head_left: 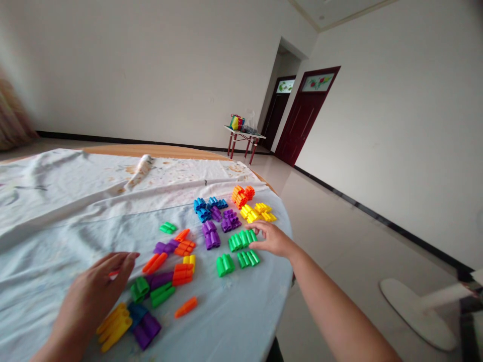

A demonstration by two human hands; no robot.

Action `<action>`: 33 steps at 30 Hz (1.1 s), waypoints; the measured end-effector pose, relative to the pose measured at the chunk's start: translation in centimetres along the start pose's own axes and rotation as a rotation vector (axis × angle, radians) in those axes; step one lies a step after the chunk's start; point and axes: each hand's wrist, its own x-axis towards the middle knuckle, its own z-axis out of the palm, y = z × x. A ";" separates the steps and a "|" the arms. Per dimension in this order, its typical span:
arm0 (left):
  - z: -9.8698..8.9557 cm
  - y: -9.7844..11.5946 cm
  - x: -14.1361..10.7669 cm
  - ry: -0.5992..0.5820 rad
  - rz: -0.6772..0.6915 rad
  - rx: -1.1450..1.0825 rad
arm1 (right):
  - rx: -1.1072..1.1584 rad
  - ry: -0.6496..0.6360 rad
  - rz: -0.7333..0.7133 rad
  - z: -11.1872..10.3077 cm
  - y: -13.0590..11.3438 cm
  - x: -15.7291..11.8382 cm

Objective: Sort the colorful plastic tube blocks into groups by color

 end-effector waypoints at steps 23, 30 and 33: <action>0.0 0.2 0.0 0.003 -0.035 -0.064 | -0.111 0.138 -0.011 1.2 -1.0 -1.3; -0.5 0.5 -0.1 0.041 -0.036 -0.051 | -0.284 0.155 0.135 1.8 -0.6 9.3; -0.9 0.8 -0.2 0.053 -0.046 -0.056 | -0.377 0.058 0.231 2.9 -0.2 12.4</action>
